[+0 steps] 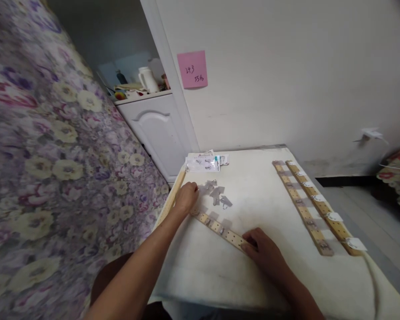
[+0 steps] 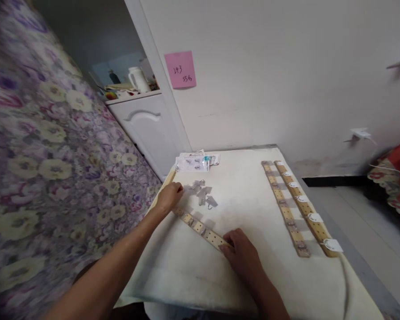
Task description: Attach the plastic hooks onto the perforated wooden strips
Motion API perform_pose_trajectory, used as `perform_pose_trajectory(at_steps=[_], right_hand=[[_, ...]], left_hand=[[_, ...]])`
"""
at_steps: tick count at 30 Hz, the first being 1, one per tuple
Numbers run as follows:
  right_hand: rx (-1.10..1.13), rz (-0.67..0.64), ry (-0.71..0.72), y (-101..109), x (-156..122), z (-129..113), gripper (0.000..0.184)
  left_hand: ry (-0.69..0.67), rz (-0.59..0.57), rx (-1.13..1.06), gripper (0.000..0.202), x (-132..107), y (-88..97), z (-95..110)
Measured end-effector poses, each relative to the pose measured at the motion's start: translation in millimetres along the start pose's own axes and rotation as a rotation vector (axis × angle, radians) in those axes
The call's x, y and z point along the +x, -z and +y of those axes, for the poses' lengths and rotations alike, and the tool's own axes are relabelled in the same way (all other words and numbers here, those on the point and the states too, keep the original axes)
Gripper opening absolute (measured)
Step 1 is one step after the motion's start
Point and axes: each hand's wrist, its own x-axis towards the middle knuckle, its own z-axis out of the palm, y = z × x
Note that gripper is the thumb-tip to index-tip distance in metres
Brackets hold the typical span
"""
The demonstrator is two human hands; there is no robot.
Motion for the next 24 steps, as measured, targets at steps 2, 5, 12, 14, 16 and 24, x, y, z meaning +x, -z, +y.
perform_pose_trajectory(at_steps=[2,5,12,14,16,24], right_hand=[[0.026,0.02,0.005,-1,0,2,0.011],[0.112,0.093,0.008,1,2,2,0.015],[0.499,0.315,-0.026,27,9,-3,0.034],[0.576,0.352,-0.03,31,10,-1,0.039],[0.633,0.358,-0.038,33,10,1,0.04],[0.607,0.443,-0.036,30,11,4,0.026]], left_hand=[[-0.043,0.028,-0.083,0.019,-4,6.1,5],[-0.123,0.03,-0.236,0.015,-15,6.0,20],[-0.241,-0.048,-0.583,0.015,-70,-23.8,77],[-0.241,-0.065,-0.65,0.014,-86,-31.2,89],[-0.238,-0.084,-0.695,0.012,-99,-36.7,98],[-0.216,-0.129,-0.771,0.01,-119,-45.2,105]])
